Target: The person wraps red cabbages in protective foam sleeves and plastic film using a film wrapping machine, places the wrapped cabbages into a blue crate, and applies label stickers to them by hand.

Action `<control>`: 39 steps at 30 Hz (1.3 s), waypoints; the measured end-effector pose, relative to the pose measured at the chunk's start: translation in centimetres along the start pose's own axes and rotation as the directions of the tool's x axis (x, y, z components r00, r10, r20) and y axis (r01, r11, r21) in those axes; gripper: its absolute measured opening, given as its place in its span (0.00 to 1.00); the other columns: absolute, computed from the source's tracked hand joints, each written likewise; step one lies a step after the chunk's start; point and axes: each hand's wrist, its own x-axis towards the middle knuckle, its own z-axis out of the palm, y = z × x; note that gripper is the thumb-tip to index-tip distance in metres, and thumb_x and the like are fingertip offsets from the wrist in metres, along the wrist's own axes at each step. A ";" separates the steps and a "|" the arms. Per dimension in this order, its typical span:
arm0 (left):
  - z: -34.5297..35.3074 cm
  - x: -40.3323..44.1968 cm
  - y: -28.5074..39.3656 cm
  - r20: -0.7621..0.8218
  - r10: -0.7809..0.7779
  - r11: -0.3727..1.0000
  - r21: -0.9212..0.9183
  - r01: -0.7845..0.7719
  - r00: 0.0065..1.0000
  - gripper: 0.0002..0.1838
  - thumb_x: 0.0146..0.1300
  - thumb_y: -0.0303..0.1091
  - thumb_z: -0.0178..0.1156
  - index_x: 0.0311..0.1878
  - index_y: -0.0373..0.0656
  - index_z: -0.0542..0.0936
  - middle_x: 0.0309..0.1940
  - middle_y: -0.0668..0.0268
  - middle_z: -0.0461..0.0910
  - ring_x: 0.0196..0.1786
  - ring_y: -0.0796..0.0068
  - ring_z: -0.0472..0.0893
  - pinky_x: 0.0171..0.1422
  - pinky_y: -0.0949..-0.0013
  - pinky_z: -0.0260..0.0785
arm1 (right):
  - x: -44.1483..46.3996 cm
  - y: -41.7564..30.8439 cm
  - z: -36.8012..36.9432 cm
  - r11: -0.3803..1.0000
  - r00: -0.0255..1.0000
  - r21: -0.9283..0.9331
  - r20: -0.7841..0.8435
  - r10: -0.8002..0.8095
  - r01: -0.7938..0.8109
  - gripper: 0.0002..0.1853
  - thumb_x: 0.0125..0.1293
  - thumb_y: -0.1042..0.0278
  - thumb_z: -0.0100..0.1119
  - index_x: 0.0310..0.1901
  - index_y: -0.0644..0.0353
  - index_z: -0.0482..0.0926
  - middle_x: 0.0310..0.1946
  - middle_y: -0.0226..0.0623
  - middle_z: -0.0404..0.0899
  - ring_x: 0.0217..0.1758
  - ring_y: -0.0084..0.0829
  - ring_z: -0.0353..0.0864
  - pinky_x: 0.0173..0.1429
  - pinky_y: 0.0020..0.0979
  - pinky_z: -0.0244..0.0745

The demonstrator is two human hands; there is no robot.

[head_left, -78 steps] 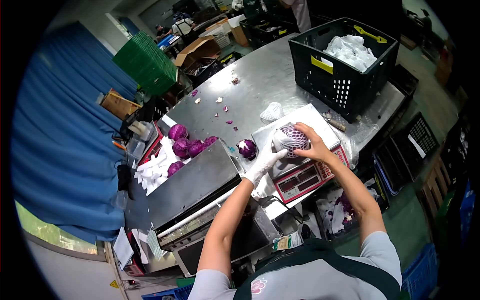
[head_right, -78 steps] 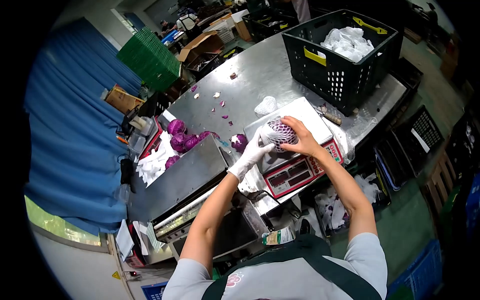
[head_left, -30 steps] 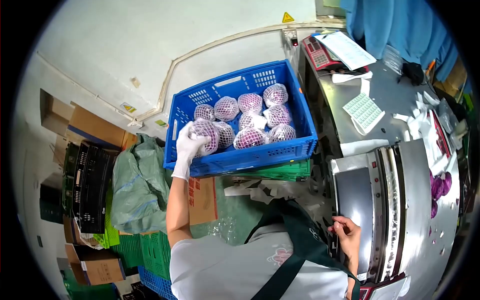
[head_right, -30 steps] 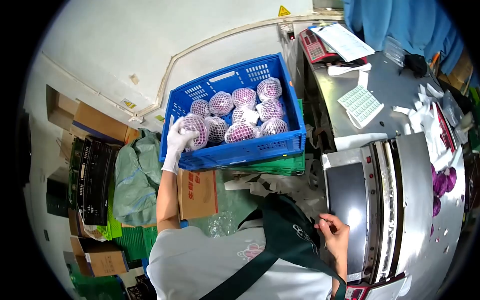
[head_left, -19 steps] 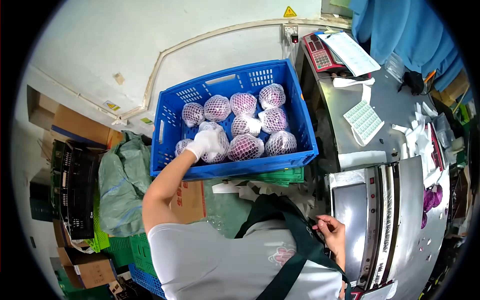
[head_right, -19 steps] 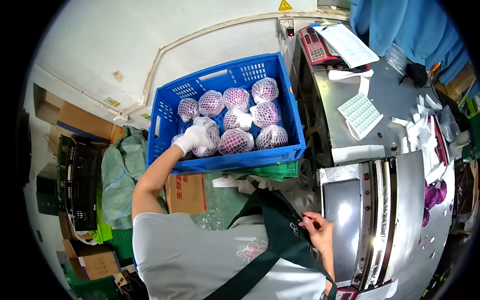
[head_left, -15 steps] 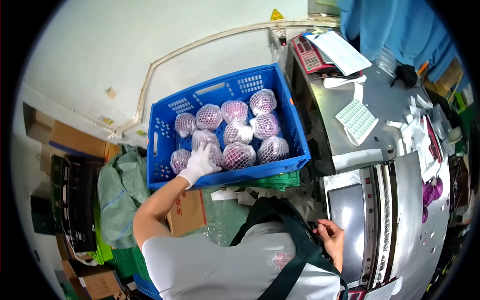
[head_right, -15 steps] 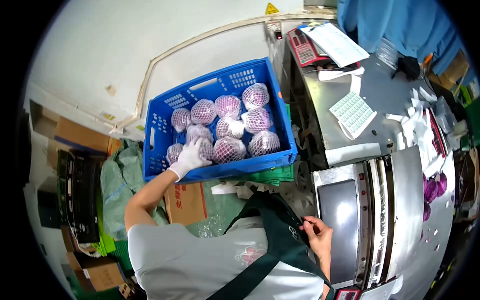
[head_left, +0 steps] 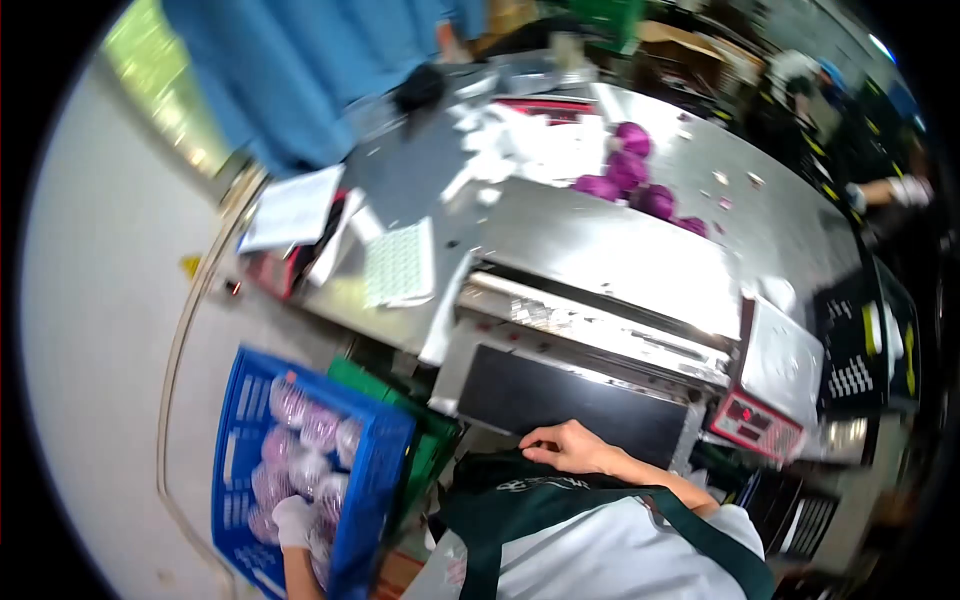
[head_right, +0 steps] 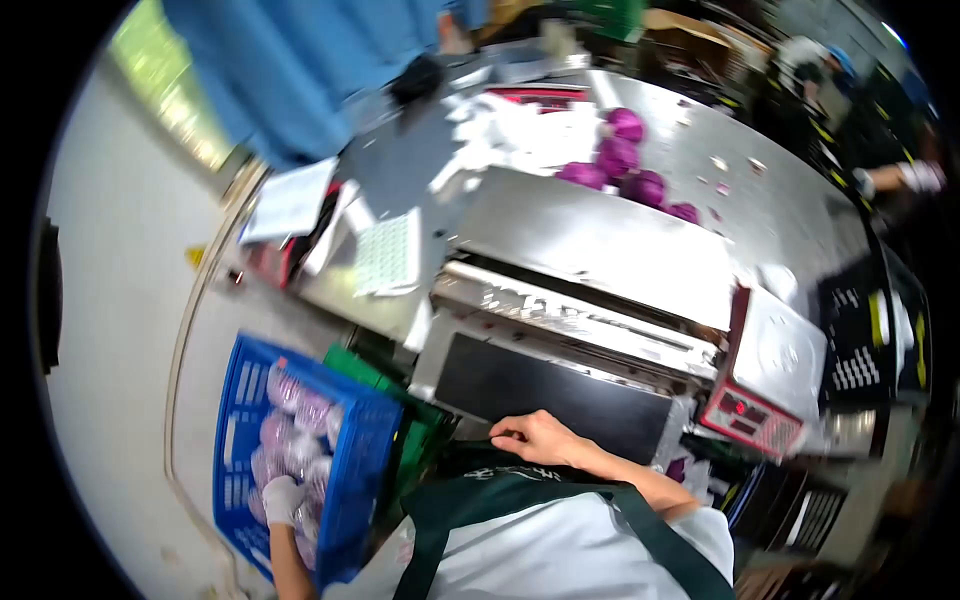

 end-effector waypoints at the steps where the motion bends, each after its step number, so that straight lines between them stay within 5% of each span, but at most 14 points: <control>1: -1.2 1.6 1.5 -0.310 -0.065 0.997 -0.048 0.053 0.949 0.27 0.55 0.52 0.54 0.52 0.42 0.76 0.34 0.55 0.81 0.39 0.53 0.80 0.44 0.56 0.71 | -0.8 0.2 -0.8 1.000 0.999 0.005 -0.038 0.012 -0.011 0.14 0.61 0.59 0.58 0.44 0.57 0.79 0.27 0.40 0.81 0.29 0.31 0.79 0.37 0.29 0.73; 4: -10.5 -2.3 12.4 -0.862 0.045 0.710 -0.327 -0.624 0.504 0.15 0.60 0.35 0.56 0.48 0.39 0.75 0.34 0.54 0.80 0.34 0.57 0.81 0.39 0.63 0.72 | -2.8 1.3 -2.0 1.000 0.992 0.019 -0.126 0.026 -0.024 0.14 0.61 0.58 0.59 0.45 0.56 0.80 0.25 0.39 0.81 0.27 0.29 0.79 0.35 0.28 0.73; 5: -12.9 -4.5 16.2 -0.840 0.075 0.425 -0.461 -0.779 0.538 0.14 0.57 0.33 0.59 0.45 0.37 0.77 0.37 0.55 0.80 0.38 0.57 0.80 0.43 0.64 0.72 | -3.7 0.7 -3.2 0.995 0.992 0.072 -0.096 0.076 -0.070 0.15 0.61 0.58 0.58 0.45 0.57 0.79 0.26 0.40 0.81 0.29 0.29 0.80 0.37 0.29 0.73; 6: -12.9 -3.7 19.3 -0.915 0.176 0.427 -0.261 -0.866 0.362 0.11 0.55 0.31 0.61 0.41 0.38 0.79 0.37 0.56 0.80 0.38 0.59 0.80 0.44 0.65 0.72 | -4.5 0.3 -4.3 0.986 0.991 0.122 -0.062 0.122 -0.114 0.15 0.61 0.57 0.58 0.45 0.58 0.79 0.27 0.41 0.81 0.31 0.30 0.81 0.38 0.29 0.74; 11: -9.6 -5.1 33.6 -0.842 0.525 0.035 -0.122 -0.992 0.122 0.12 0.50 0.33 0.65 0.40 0.44 0.79 0.34 0.62 0.80 0.30 0.64 0.79 0.34 0.66 0.72 | -8.4 -1.0 -11.9 0.994 0.954 0.090 -0.287 0.091 -0.067 0.19 0.56 0.56 0.65 0.46 0.58 0.79 0.28 0.36 0.82 0.31 0.26 0.82 0.38 0.24 0.75; 12: -9.4 -5.2 35.5 -0.855 0.514 0.019 0.089 -0.996 -0.067 0.13 0.49 0.34 0.65 0.40 0.45 0.80 0.32 0.64 0.80 0.28 0.64 0.78 0.33 0.65 0.72 | -8.8 -1.4 -13.8 0.995 0.932 0.076 -0.353 0.084 -0.061 0.20 0.54 0.56 0.67 0.46 0.58 0.79 0.28 0.36 0.82 0.32 0.26 0.82 0.38 0.25 0.76; 14: -8.8 -5.0 37.4 -0.848 0.520 0.074 0.160 -0.984 -0.099 0.12 0.48 0.34 0.65 0.38 0.46 0.81 0.29 0.67 0.78 0.26 0.65 0.78 0.31 0.66 0.72 | -8.6 -1.6 -18.6 0.996 0.877 -0.084 -0.476 -0.062 0.025 0.24 0.50 0.56 0.69 0.47 0.59 0.78 0.33 0.38 0.82 0.34 0.28 0.82 0.40 0.28 0.77; 17: -7.8 -3.4 38.4 -0.889 0.449 0.041 -0.074 -0.996 0.084 0.07 0.48 0.32 0.65 0.32 0.46 0.82 0.26 0.68 0.76 0.23 0.67 0.77 0.26 0.70 0.71 | -6.6 -0.3 -26.5 0.966 0.824 -0.166 -0.562 0.073 -0.198 0.29 0.49 0.51 0.69 0.49 0.60 0.77 0.41 0.40 0.81 0.38 0.30 0.82 0.43 0.31 0.78; 20: -7.7 -3.3 38.3 -0.869 0.478 0.044 -0.122 -0.992 0.128 0.09 0.45 0.29 0.67 0.33 0.45 0.82 0.25 0.66 0.76 0.19 0.68 0.75 0.24 0.70 0.69 | -1.6 3.5 -34.7 0.955 0.807 -0.252 -0.590 -0.025 -0.154 0.32 0.48 0.48 0.69 0.50 0.62 0.76 0.43 0.43 0.80 0.41 0.32 0.82 0.45 0.33 0.77; 26: -8.4 -3.5 37.7 -0.750 0.621 0.137 -0.181 -0.974 0.227 0.09 0.50 0.34 0.64 0.36 0.48 0.81 0.27 0.66 0.77 0.28 0.65 0.79 0.32 0.67 0.73 | 10.1 13.4 -46.8 0.829 0.742 -0.341 -0.659 0.125 -0.443 0.50 0.37 0.35 0.70 0.58 0.63 0.68 0.53 0.54 0.72 0.52 0.46 0.75 0.55 0.39 0.71; 28: -6.8 -1.2 38.4 -0.821 0.570 -0.052 -0.015 -0.999 -0.018 0.13 0.48 0.33 0.68 0.37 0.41 0.79 0.28 0.65 0.74 0.23 0.71 0.77 0.24 0.74 0.73 | 14.0 15.0 -48.8 0.812 0.732 -0.349 -0.668 0.134 -0.467 0.52 0.38 0.33 0.68 0.61 0.62 0.64 0.55 0.56 0.69 0.56 0.50 0.72 0.58 0.42 0.68; 30: -7.2 -1.0 38.3 -0.806 0.589 -0.141 -0.042 -0.989 -0.050 0.14 0.50 0.31 0.66 0.41 0.41 0.78 0.28 0.66 0.74 0.23 0.73 0.77 0.26 0.76 0.74 | 17.8 15.8 -49.7 0.825 0.740 -0.312 -0.649 0.178 -0.471 0.55 0.37 0.31 0.67 0.63 0.61 0.61 0.57 0.58 0.67 0.60 0.50 0.68 0.62 0.41 0.64; 32: -6.4 -0.8 37.6 -0.677 0.726 -0.090 -0.267 -0.959 0.120 0.09 0.53 0.35 0.64 0.36 0.44 0.81 0.24 0.63 0.78 0.26 0.64 0.80 0.29 0.67 0.74 | 21.3 17.8 -49.3 0.843 0.739 -0.281 -0.647 0.187 -0.459 0.57 0.36 0.30 0.67 0.64 0.61 0.59 0.58 0.58 0.65 0.61 0.50 0.66 0.64 0.41 0.62; 39: -5.0 -0.4 38.1 -0.672 0.698 -0.054 -0.392 -0.919 0.246 0.08 0.60 0.37 0.57 0.35 0.43 0.80 0.23 0.66 0.78 0.24 0.70 0.78 0.30 0.69 0.71 | 24.3 18.9 -49.2 0.879 0.675 -0.157 -0.704 0.220 -0.449 0.61 0.32 0.31 0.70 0.65 0.63 0.56 0.58 0.55 0.66 0.63 0.45 0.65 0.65 0.37 0.60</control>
